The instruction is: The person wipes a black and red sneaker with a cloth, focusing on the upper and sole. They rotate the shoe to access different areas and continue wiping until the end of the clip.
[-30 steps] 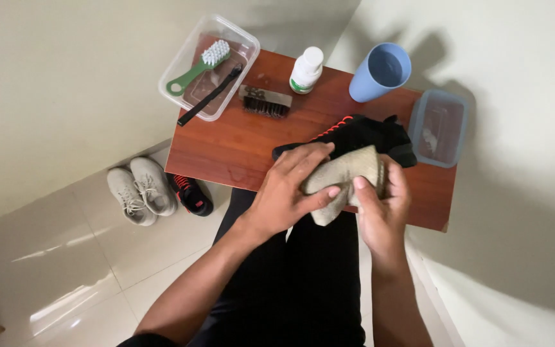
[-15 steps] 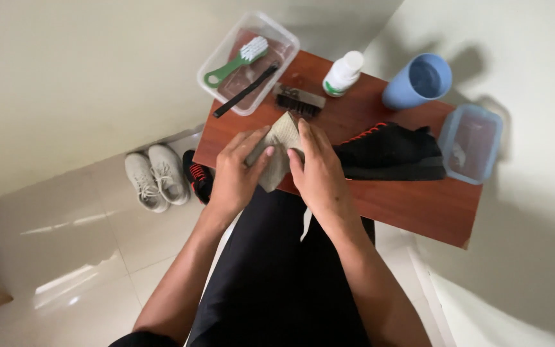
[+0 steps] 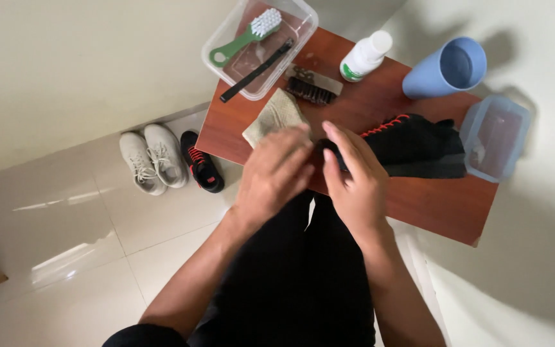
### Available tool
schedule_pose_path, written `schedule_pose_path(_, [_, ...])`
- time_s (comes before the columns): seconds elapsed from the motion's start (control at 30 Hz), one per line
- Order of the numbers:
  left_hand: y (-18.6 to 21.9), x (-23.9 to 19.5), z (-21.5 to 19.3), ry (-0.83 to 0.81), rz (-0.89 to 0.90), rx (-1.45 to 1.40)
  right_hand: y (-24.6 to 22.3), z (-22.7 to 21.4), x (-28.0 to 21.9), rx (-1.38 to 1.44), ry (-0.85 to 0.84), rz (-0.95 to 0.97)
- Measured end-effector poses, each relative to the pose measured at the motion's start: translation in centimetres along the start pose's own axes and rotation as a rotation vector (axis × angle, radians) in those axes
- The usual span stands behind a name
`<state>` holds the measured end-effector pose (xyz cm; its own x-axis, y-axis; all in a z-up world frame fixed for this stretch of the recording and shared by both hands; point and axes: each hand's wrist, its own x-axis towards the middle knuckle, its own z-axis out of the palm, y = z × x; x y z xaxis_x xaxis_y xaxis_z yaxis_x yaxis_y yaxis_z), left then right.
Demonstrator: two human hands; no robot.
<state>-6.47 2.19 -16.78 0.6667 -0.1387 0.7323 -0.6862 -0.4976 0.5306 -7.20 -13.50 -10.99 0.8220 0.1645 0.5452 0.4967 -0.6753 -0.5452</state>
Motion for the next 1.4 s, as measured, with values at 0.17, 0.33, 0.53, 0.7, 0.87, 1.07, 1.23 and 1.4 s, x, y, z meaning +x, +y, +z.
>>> schedule_pose_path(0.17, [1.6, 0.5, 1.6, -0.066, 0.139, -0.094, 3.1, -5.8, -3.8, -0.041, 0.083, 0.055])
schedule_pose_path(0.33, [1.7, 0.8, 3.0, -0.128, 0.243, -0.077, 8.4, -9.5, -7.3, -0.193, 0.154, 0.080])
schedule_pose_path(0.53, [2.1, 0.7, 4.5, -0.188, 0.301, 0.022, 10.2, -9.1, -9.1, -0.221, 0.123, 0.023])
schedule_pose_path(0.7, [1.8, 0.9, 5.4, -0.228, 0.330, 0.079, 10.8, -8.3, -9.7, -0.322, 0.044, 0.087])
schedule_pose_path(0.87, [0.4, 0.5, 5.6, -0.271, 0.308, 0.094, 13.3, -8.8, -10.9, -0.351, 0.116, 0.206])
schedule_pose_path(1.07, [0.3, 0.2, 6.0, -0.324, 0.312, 0.199, 12.3, -8.0, -9.9, -0.383, 0.065, 0.191])
schedule_pose_path(1.23, [0.5, 0.1, 5.7, -0.391, 0.293, 0.283, 10.4, -6.2, -9.1, -0.563, -0.088, 0.122])
schedule_pose_path(1.4, [0.3, 0.1, 6.1, -0.531, 0.161, 0.379, 10.9, -5.5, -8.3, -0.656, -0.162, 0.050])
